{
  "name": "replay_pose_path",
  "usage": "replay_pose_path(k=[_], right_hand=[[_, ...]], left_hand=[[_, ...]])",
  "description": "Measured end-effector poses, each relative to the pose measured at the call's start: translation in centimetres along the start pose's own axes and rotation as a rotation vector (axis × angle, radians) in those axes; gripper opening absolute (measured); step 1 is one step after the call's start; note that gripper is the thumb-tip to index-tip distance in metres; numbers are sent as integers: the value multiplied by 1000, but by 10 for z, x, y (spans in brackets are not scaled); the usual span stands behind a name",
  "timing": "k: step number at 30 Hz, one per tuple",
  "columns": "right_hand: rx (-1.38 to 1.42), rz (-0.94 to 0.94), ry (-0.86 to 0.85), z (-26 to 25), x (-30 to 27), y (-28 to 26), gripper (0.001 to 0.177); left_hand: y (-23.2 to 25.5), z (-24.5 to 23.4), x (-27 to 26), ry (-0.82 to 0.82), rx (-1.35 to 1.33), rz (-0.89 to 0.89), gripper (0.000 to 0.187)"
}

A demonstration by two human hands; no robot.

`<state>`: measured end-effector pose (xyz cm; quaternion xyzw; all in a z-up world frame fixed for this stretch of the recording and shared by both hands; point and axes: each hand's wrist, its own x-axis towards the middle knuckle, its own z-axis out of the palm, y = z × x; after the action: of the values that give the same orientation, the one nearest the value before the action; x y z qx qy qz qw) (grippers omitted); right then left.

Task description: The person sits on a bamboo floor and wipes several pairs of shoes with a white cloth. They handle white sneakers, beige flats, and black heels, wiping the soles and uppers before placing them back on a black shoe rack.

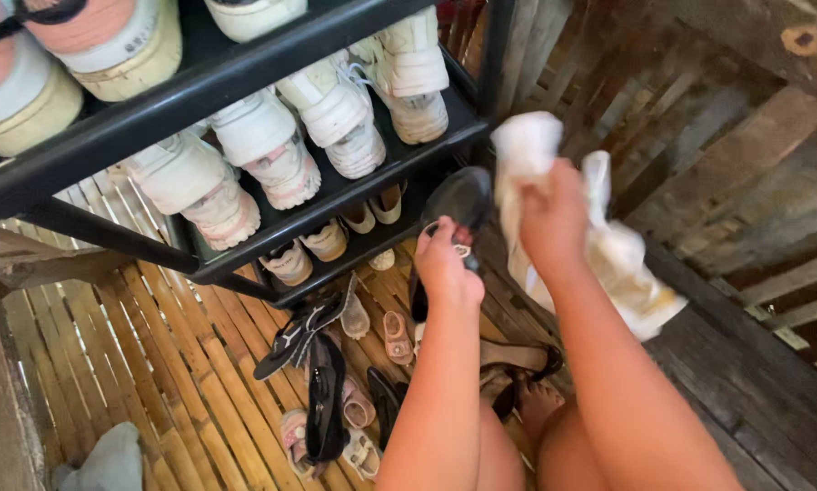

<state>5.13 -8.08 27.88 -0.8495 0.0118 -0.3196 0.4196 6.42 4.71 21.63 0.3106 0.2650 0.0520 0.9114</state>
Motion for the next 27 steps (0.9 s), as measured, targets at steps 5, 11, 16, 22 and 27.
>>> replay_pose_path(k=[5, 11, 16, 22, 27], right_hand=[[813, 291, -33, 23, -17, 9, 32], [-342, 326, -467, 30, -14, 38, 30], [511, 195, -323, 46, -21, 35, 41], [388, 782, -165, 12, -4, 40, 37], [1045, 1140, -377, -7, 0, 41, 54]], left_hand=[[11, -8, 11, -41, -242, -221, 23], [49, -14, 10, -254, -592, -194, 34], [50, -13, 12, -111, -621, -147, 38], [51, -8, 1, -235, -607, -187, 32], [44, -13, 8, -42, -557, -328, 36]])
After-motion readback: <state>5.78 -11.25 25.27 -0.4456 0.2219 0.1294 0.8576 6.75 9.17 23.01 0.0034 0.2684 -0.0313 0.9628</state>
